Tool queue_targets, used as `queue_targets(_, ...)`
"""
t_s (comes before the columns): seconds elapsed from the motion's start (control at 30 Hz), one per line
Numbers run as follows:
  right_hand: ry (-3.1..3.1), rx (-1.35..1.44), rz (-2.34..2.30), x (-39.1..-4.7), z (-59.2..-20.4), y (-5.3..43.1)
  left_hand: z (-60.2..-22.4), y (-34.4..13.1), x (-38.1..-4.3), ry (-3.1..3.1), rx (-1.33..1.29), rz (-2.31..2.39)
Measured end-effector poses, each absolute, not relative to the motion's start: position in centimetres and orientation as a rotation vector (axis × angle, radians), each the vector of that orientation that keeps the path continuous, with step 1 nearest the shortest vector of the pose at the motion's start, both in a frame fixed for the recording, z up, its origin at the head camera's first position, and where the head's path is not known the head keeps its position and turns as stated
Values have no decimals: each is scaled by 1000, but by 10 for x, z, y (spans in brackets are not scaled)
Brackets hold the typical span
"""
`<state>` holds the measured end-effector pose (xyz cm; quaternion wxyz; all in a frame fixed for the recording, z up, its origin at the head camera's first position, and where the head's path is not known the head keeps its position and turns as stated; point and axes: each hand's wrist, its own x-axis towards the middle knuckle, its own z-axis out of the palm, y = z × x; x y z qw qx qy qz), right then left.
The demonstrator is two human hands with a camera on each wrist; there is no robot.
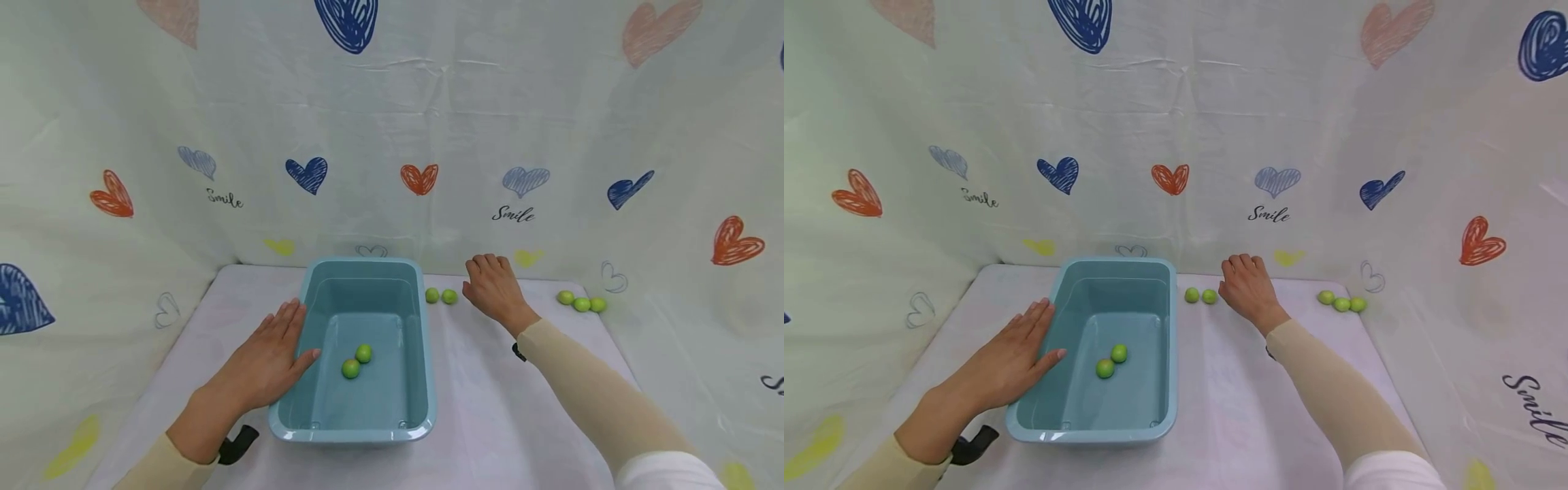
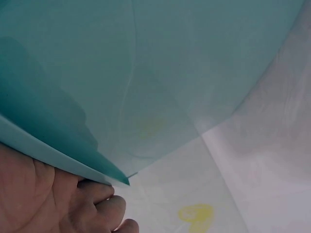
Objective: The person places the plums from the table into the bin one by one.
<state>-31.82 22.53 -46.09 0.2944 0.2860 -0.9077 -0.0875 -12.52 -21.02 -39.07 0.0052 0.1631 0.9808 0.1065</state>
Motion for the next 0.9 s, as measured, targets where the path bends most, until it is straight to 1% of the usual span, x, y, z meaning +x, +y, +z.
queue_targets(0.27, -2496, 798, -327, -322, -488, 226, -389, -210, -125, 3069, 513, 344)
queue_targets(0.6, -2581, 852, -380, -326, -506, 202, -390, -213, -124, 3071, 498, 345)
queue_targets(0.9, -2634, 837, -435, -331, -524, 196, -392, -212, -124, 3081, 498, 353)
